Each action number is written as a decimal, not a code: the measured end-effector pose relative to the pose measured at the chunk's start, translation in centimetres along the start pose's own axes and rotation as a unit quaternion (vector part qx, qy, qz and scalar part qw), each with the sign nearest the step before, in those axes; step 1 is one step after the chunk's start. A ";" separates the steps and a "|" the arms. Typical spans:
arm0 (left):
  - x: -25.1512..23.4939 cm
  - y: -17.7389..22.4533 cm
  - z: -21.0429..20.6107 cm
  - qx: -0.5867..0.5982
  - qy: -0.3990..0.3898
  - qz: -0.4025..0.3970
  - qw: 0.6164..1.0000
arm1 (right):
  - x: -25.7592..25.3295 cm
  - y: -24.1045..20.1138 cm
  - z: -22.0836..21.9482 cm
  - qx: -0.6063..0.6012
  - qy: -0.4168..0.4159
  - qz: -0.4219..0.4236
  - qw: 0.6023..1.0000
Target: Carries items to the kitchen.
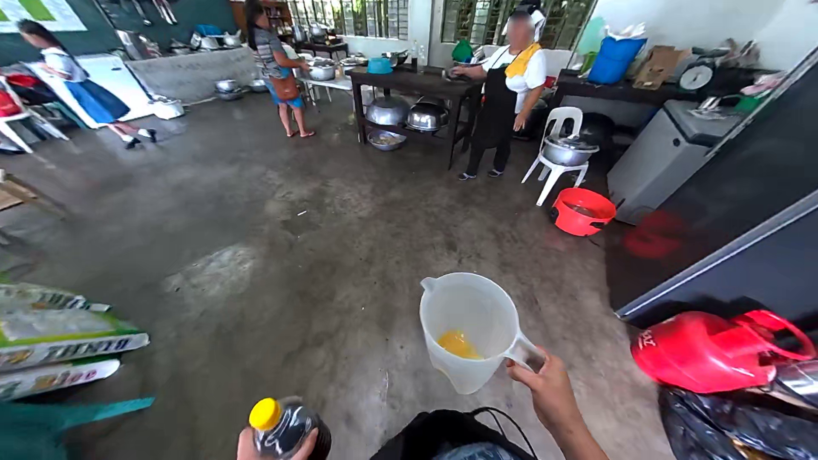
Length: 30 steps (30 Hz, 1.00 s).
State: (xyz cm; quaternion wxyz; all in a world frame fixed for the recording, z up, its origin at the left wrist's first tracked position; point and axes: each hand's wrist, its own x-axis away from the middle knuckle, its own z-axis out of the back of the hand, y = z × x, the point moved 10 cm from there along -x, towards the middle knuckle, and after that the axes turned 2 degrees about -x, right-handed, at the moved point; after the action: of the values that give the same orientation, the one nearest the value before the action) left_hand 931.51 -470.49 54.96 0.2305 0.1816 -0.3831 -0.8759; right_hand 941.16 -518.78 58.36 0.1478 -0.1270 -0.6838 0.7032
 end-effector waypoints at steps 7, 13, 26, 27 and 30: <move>-19.0 7.2 -12.5 0.045 0.015 -0.053 0.997 | -17.6 -0.3 -1.6 0.026 0.099 0.003 0.995; -29.7 11.3 -22.3 0.048 0.039 0.021 0.998 | -37.4 -0.9 -8.4 0.062 0.041 0.008 0.997; -58.5 19.1 -39.2 -0.015 0.015 0.070 0.997 | -71.1 -4.1 -27.8 -0.064 -0.031 0.013 0.997; -61.4 20.1 -40.7 -0.010 0.006 0.063 0.998 | -73.2 -4.3 -28.6 -0.062 -0.022 0.010 0.998; -69.9 24.0 -44.7 0.003 -0.009 0.025 1.000 | -79.3 -5.1 -30.0 -0.047 0.011 0.008 0.999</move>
State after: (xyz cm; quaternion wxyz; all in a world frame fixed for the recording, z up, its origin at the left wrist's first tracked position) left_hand 1017.85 -473.25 54.32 0.2486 0.1647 -0.3923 -0.8702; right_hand 1026.07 -521.21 60.56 0.1436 -0.1476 -0.7132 0.6700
